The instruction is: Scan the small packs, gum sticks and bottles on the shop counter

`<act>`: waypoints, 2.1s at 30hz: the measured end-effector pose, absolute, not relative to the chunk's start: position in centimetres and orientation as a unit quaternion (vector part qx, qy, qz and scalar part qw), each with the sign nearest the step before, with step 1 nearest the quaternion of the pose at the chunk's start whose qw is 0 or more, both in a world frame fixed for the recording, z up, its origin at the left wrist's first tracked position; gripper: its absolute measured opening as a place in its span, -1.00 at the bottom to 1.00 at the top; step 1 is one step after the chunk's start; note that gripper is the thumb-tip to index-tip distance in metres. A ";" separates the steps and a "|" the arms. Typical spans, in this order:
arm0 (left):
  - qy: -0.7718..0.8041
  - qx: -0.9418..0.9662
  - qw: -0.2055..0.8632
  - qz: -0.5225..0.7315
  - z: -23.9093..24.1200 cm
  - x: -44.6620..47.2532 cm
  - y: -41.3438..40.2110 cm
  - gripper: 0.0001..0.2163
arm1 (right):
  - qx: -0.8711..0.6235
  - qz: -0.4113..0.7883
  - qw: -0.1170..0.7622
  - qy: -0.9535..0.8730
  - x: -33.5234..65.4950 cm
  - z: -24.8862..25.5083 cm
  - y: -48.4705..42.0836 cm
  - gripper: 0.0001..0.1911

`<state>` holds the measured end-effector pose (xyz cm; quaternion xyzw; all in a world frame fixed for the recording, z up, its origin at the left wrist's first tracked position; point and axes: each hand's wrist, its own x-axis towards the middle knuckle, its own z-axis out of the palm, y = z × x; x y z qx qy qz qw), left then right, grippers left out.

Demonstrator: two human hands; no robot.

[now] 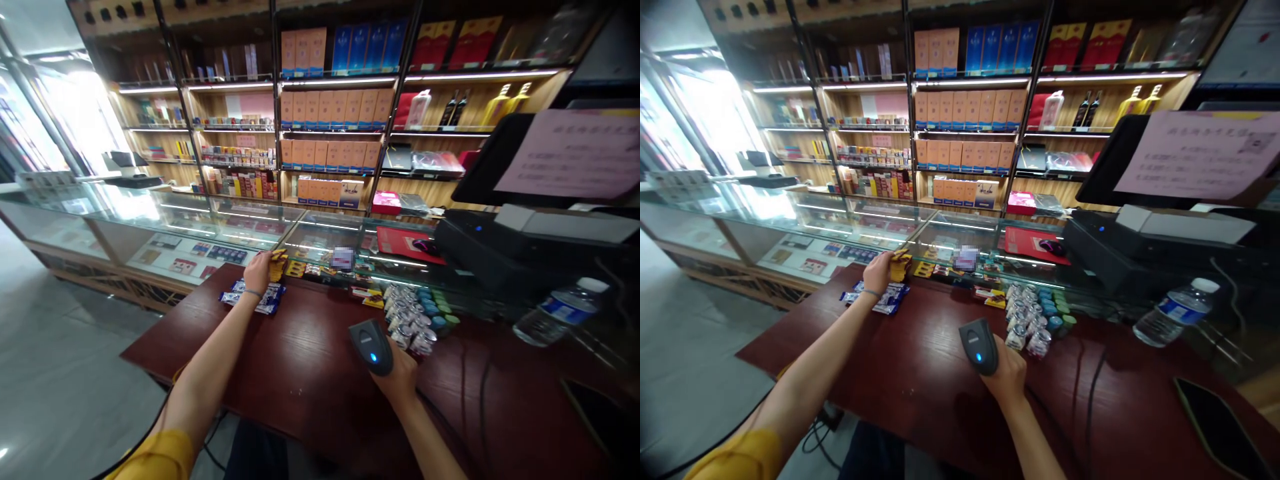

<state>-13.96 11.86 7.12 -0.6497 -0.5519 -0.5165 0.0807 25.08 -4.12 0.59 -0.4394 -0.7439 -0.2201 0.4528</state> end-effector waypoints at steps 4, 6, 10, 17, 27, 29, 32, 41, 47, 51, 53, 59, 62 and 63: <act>-0.535 -0.482 -0.041 -0.693 8.8 -11.5 11.0 -0.81 | -0.450 -0.210 0.480 -0.723 25.1 1.3 -4.4 -0.64; -0.472 -0.405 -0.129 -0.772 9.1 -9.1 10.1 -0.79 | -0.454 -0.206 0.491 -0.715 25.2 1.5 -4.5 -0.62; -0.334 -0.315 -0.365 -0.810 7.9 -3.1 7.3 -0.73 | -0.470 -0.187 0.496 -0.706 25.4 1.3 -4.6 -0.56; -0.258 -0.176 -0.571 -0.759 3.0 4.1 4.7 -0.81 | -0.534 -0.119 0.453 -0.704 25.7 1.1 -4.9 -0.47; -0.251 -0.122 -0.608 -0.743 0.2 5.7 4.8 -0.88 | -0.519 -0.083 0.395 -0.754 25.2 2.3 -4.8 -0.51; -0.253 -0.123 -0.608 -0.742 0.2 5.7 4.7 -0.89 | -0.516 -0.073 0.385 -0.762 25.0 2.7 -5.0 -0.53; -0.259 -0.153 -0.602 -0.739 0.2 5.6 4.8 -0.91 | -0.514 -0.069 0.366 -0.773 24.9 3.0 -5.2 -0.68; -0.263 -0.153 -0.589 -0.748 -0.5 5.6 5.1 -0.89 | -0.517 -0.036 0.375 -0.769 25.0 2.9 -5.2 -0.63; -0.239 -0.154 -0.601 -0.747 -0.4 5.5 5.0 -0.85 | -0.508 -0.069 0.398 -0.761 25.4 3.0 -5.2 -0.64; -0.253 -0.187 -0.595 -0.740 0.0 5.3 5.0 -0.79 | -0.508 -0.111 0.447 -0.728 26.7 2.8 -5.0 -0.66; -0.257 -0.211 -0.589 -0.736 0.3 5.3 5.0 -0.75 | -0.508 -0.127 0.474 -0.708 27.7 2.6 -4.9 -0.64; -0.279 -0.283 -0.567 -0.722 2.0 6.1 5.5 -0.61 | -0.552 -0.118 0.515 -0.645 30.7 3.4 -4.2 -0.56; -0.329 -0.346 -0.524 -0.705 2.6 6.8 6.2 -0.58 | -0.585 -0.109 0.513 -0.618 32.1 4.1 -3.6 -0.57; -0.354 -0.379 -0.496 -0.697 2.8 7.1 6.4 -0.59 | -0.594 -0.109 0.512 -0.610 32.5 4.3 -3.5 -0.59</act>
